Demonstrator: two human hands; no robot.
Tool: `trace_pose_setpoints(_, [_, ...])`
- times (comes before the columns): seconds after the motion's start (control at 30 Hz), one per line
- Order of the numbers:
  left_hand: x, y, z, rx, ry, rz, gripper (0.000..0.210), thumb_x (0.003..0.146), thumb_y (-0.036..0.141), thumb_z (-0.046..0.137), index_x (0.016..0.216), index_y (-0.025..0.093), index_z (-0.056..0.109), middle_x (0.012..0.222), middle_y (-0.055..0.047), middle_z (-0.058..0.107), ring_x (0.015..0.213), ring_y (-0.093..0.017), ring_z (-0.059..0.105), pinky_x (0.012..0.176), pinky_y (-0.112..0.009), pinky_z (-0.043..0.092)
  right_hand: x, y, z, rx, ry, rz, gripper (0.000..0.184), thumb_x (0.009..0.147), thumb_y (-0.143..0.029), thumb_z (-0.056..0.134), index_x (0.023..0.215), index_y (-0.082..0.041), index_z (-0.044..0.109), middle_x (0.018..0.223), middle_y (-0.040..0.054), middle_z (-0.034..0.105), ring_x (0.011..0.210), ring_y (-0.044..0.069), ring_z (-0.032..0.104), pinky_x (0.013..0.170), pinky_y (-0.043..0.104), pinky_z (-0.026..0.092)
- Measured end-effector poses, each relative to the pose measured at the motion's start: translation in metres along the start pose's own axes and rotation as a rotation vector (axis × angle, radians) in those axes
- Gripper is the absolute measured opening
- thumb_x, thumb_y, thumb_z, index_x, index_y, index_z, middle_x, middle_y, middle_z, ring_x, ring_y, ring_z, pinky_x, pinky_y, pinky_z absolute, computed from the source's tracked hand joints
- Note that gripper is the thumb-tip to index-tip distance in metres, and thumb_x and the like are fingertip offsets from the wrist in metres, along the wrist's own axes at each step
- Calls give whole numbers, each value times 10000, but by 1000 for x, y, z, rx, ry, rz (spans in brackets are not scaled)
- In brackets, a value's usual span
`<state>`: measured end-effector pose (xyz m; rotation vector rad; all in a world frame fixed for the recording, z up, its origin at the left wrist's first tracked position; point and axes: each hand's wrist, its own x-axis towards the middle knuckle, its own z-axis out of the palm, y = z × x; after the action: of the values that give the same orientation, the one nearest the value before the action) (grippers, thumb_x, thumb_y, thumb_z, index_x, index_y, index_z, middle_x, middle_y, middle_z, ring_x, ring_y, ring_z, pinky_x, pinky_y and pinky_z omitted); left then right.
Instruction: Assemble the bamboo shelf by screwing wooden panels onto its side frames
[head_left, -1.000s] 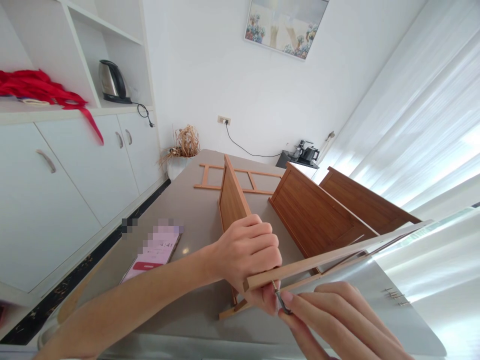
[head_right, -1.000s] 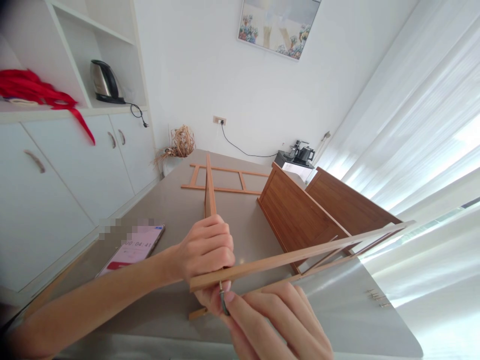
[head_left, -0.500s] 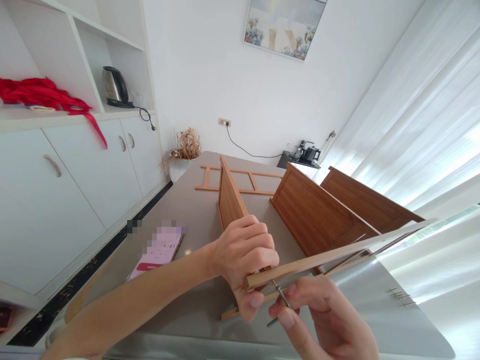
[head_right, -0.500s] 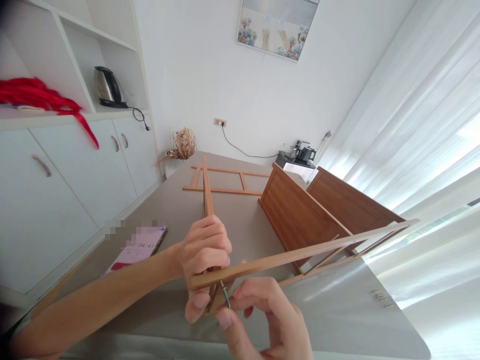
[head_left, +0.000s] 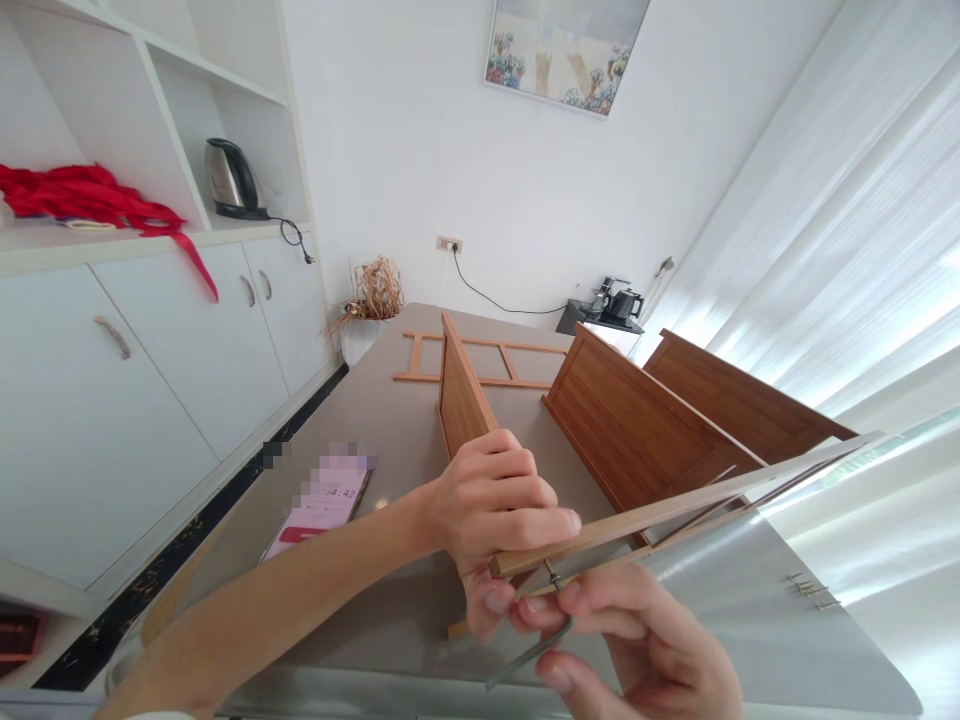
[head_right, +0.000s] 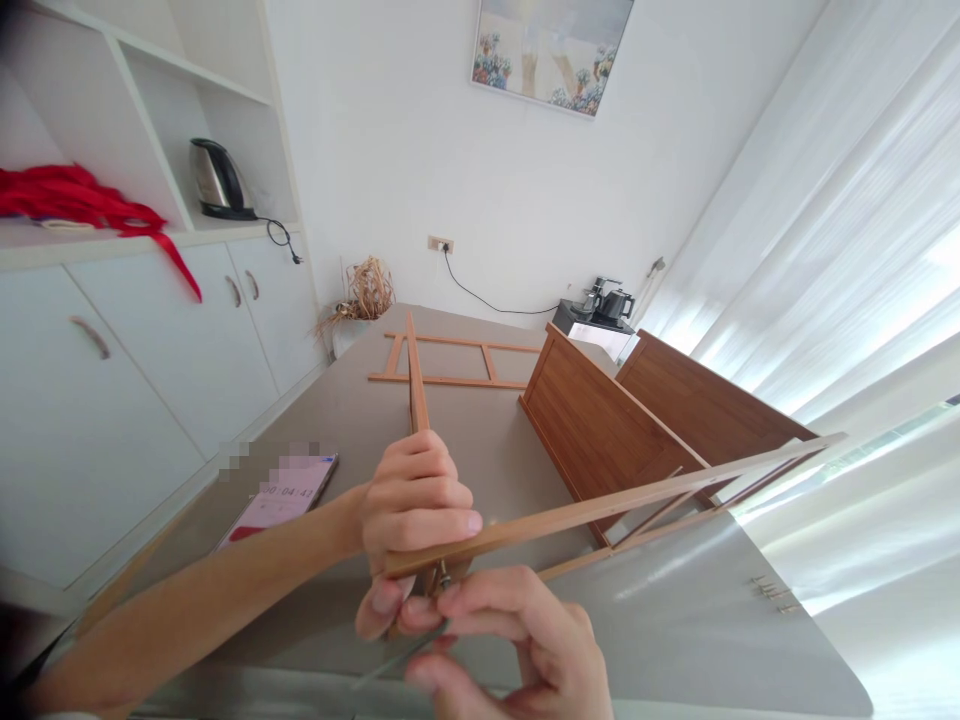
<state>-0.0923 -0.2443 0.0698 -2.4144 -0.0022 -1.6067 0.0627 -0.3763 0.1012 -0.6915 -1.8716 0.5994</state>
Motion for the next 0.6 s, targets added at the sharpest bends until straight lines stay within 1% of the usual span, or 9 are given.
trace_pose_setpoints(0.1, [6, 1, -1, -99, 189, 52, 426, 954, 575, 371, 1025, 222, 599, 685, 27, 651, 550, -139, 513, 587, -352, 361, -2, -1, 0, -55, 4, 3, 362, 835, -48, 690, 1119, -231, 560, 908, 31, 779, 792, 174, 759, 733, 233, 627])
trace_pose_setpoints(0.2, [12, 3, -2, -114, 186, 60, 482, 959, 574, 325, 1042, 192, 607, 672, 11, 631, 544, -146, 498, 575, -355, 348, 2, -4, 1, -115, 25, -11, 341, 810, -27, 690, 1060, -232, 581, 849, 12, 759, 725, 151, 742, 678, 210, 615])
trace_pose_setpoints(0.33, [13, 4, -2, -65, 215, 36, 434, 973, 470, 279, 1007, 194, 612, 584, 23, 556, 504, -140, 455, 563, -352, 316, 9, -11, 2, -191, 23, -54, 322, 780, 0, 668, 1019, -208, 610, 845, 18, 731, 702, 146, 714, 653, 225, 606])
trace_pose_setpoints(0.47, [15, 4, -4, -33, 205, 60, 361, 939, 432, 344, 983, 194, 612, 550, 40, 505, 480, -134, 420, 554, -345, 302, 12, -17, 3, -251, 44, -93, 311, 767, 14, 649, 997, -193, 623, 843, 21, 718, 739, 148, 711, 672, 228, 602])
trace_pose_setpoints(0.53, [15, 5, -5, -33, 183, 71, 338, 908, 452, 401, 986, 198, 610, 551, 47, 494, 482, -137, 428, 559, -346, 310, 13, -19, 4, -281, 44, -90, 291, 772, 5, 643, 984, -192, 623, 850, 23, 720, 746, 145, 710, 673, 219, 598])
trace_pose_setpoints(0.6, [16, 5, -6, -35, 183, 63, 341, 879, 481, 441, 993, 205, 608, 550, 54, 475, 484, -141, 432, 566, -350, 318, 13, -20, 4, -316, 37, -77, 272, 784, -9, 636, 978, -198, 615, 843, 13, 722, 706, 127, 698, 652, 202, 589])
